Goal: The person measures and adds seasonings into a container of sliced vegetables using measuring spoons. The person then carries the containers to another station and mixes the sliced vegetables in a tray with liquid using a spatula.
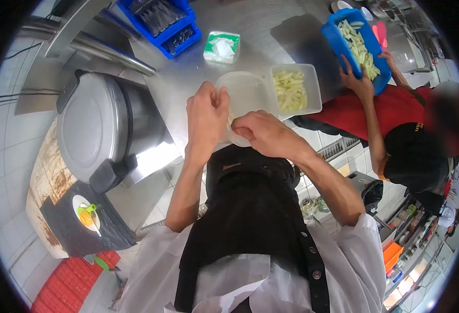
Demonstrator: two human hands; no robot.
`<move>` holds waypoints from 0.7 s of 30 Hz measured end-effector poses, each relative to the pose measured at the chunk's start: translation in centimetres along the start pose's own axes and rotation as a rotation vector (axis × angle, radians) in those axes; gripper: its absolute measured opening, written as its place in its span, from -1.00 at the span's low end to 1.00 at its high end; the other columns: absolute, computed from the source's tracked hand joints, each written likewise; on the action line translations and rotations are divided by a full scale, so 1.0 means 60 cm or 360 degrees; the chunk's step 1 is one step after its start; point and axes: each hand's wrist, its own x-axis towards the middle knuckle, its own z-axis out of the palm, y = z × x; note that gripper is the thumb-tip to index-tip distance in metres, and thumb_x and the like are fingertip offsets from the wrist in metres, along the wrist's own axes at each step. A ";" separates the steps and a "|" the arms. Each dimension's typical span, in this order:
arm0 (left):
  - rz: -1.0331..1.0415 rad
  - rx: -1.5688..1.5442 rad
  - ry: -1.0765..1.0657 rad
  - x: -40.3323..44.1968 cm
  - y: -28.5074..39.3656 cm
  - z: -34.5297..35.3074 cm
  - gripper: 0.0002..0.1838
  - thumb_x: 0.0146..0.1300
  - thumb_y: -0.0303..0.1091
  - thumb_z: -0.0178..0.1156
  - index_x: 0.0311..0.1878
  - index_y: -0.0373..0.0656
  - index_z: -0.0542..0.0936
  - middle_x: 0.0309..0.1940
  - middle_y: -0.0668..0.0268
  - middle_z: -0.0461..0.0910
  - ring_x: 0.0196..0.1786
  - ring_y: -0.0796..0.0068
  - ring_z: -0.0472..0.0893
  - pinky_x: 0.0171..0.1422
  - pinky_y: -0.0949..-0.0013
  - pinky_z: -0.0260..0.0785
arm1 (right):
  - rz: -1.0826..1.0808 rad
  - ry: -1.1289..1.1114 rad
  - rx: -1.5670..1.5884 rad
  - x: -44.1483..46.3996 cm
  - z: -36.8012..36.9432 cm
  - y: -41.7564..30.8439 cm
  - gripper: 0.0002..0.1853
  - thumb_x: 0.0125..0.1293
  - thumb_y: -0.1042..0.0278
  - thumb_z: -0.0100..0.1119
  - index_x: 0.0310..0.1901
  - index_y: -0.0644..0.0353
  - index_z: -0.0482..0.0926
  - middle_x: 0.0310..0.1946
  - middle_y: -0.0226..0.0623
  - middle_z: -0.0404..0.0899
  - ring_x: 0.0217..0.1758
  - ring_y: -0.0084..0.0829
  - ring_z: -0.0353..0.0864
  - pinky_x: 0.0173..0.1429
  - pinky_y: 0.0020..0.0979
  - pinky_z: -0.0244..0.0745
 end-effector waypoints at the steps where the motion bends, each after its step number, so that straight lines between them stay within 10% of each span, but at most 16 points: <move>1: 0.0030 0.0021 0.0025 0.007 0.001 0.004 -0.65 0.25 -0.37 0.15 -0.56 -0.33 0.30 -0.75 0.21 0.23 -0.66 0.50 0.23 -0.54 0.31 0.13 | -0.0083 0.0222 0.0063 -0.005 0.000 0.004 -0.87 0.19 0.50 0.04 -0.29 0.30 0.58 -0.35 -0.01 0.58 -0.17 0.00 0.53 -0.06 -0.13 0.38; 9: -0.0025 0.0050 -0.0008 0.012 0.010 -0.002 -0.67 0.25 -0.39 0.13 -0.56 -0.33 0.30 -0.75 0.09 0.27 -0.69 0.19 0.28 -0.50 0.17 0.14 | -0.0116 0.0504 0.0179 -0.026 -0.024 0.013 -0.83 0.22 0.51 0.01 -0.26 0.31 0.61 -0.40 -0.03 0.60 -0.29 -0.05 0.58 -0.17 -0.19 0.43; 11: 0.0038 0.0016 -0.0001 0.013 0.008 -0.001 -0.67 0.26 -0.38 0.13 -0.56 -0.32 0.29 -0.76 0.13 0.24 -0.69 0.29 0.24 -0.52 0.20 0.12 | 0.0281 0.0121 0.0743 -0.020 -0.045 0.031 -0.80 0.32 0.45 0.01 -0.10 0.30 0.56 -0.53 -0.37 0.42 -0.49 -0.49 0.35 -0.41 -0.47 0.27; 15: -0.0005 0.0009 -0.0006 0.021 0.005 -0.004 -0.67 0.26 -0.37 0.13 -0.55 -0.31 0.29 -0.76 0.15 0.23 -0.68 0.33 0.23 -0.52 0.22 0.12 | 0.0597 -0.0057 0.1582 -0.025 -0.060 0.060 -0.75 0.36 0.42 0.00 -0.01 0.32 0.52 -0.61 -0.60 0.11 -0.60 -0.74 0.02 -0.58 -0.63 -0.11; 21: -0.0033 -0.0037 0.0008 0.028 -0.004 -0.016 -0.67 0.26 -0.36 0.12 -0.53 -0.32 0.29 -0.74 0.15 0.25 -0.65 0.36 0.24 -0.50 0.25 0.12 | 0.0573 0.0353 0.1912 -0.085 -0.105 0.100 -0.76 0.37 0.37 0.02 -0.02 0.29 0.53 -0.60 -0.53 0.27 -0.58 -0.69 0.23 -0.56 -0.56 0.09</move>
